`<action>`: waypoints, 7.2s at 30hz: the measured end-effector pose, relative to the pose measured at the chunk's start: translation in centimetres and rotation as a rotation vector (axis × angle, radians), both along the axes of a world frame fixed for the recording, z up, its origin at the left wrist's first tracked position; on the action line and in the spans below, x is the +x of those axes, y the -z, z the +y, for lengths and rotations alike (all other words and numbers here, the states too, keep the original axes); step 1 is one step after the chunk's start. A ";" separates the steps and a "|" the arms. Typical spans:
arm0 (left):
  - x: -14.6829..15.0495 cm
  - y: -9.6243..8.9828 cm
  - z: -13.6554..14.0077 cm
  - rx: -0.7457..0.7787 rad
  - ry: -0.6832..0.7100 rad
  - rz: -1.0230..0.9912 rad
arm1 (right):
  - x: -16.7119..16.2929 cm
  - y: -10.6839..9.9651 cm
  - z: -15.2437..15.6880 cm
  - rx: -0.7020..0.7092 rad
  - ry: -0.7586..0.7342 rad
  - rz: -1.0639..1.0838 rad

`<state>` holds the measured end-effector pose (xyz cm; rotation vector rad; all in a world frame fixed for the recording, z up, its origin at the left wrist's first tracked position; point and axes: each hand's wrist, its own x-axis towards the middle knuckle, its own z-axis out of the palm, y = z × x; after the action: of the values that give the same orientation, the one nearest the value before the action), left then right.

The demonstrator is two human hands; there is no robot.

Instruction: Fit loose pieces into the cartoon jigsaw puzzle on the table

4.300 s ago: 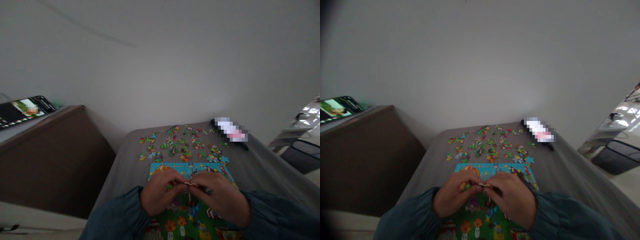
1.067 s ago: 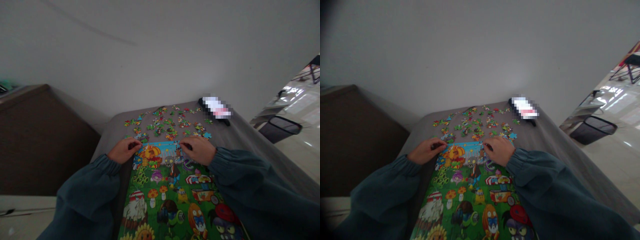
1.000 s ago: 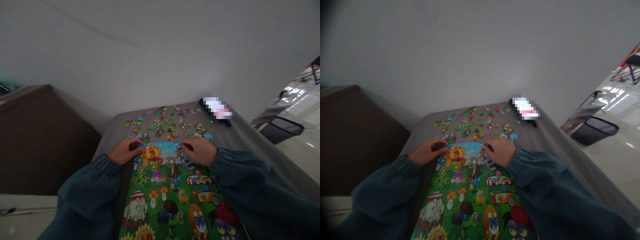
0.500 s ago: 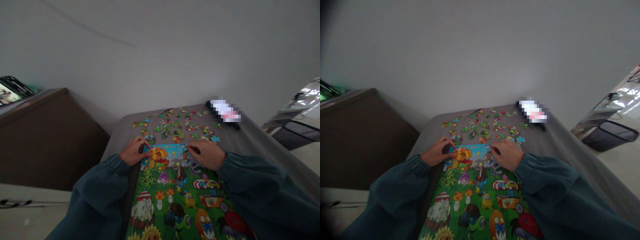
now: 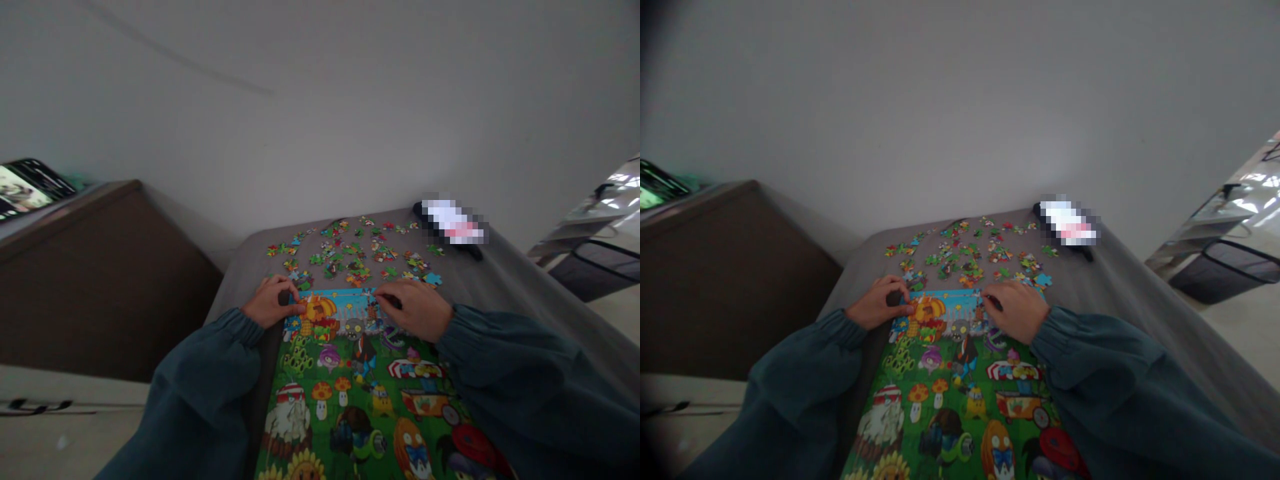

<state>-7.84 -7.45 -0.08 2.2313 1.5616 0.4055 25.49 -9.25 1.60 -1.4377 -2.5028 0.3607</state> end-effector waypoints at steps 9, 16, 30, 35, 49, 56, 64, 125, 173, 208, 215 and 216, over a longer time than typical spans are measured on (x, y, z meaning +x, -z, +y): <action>0.0 0.3 0.4 0.003 -0.024 -0.030 | 0.0 0.2 0.0 0.006 0.001 0.010; -0.1 0.4 0.5 0.007 -0.019 -0.052 | 0.0 0.2 -0.1 -0.004 0.000 0.018; -0.4 0.6 0.9 0.056 -0.044 -0.089 | -0.2 -0.2 -0.2 -0.006 0.007 0.024; -0.4 0.7 1.0 0.053 -0.062 -0.103 | -0.2 -0.2 -0.2 0.015 0.007 0.028; -0.4 0.0 0.5 0.000 -0.047 -0.064 | -0.1 0.2 -0.1 0.016 0.007 0.045; -0.7 0.5 0.9 0.027 -0.049 -0.081 | 0.0 0.1 -0.1 0.023 0.004 0.042; -0.8 1.0 1.1 0.095 -0.071 -0.083 | -0.1 0.0 -0.1 0.025 -0.009 0.048; 0.8 0.9 2.7 0.185 -0.360 -0.126 | -0.3 -0.2 -0.4 0.034 -0.057 0.069; 7.9 -4.1 -5.6 -0.782 0.520 -0.437 | -2.8 -0.7 -3.6 -0.434 -0.407 0.226; 8.1 -3.3 -5.0 -0.779 0.168 -0.721 | -3.0 -0.9 -3.1 -0.401 -0.122 0.640; 8.1 -3.6 -5.1 -0.726 0.237 -0.628 | -2.6 -1.4 -3.0 -0.372 -0.094 0.650; 8.1 -3.7 -5.0 -0.692 0.235 -0.642 | -2.4 -1.7 -2.8 -0.368 -0.085 0.658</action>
<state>0.21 -12.44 3.61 1.5093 0.8975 0.3817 23.13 -12.04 3.35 -1.0728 -2.0147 1.1488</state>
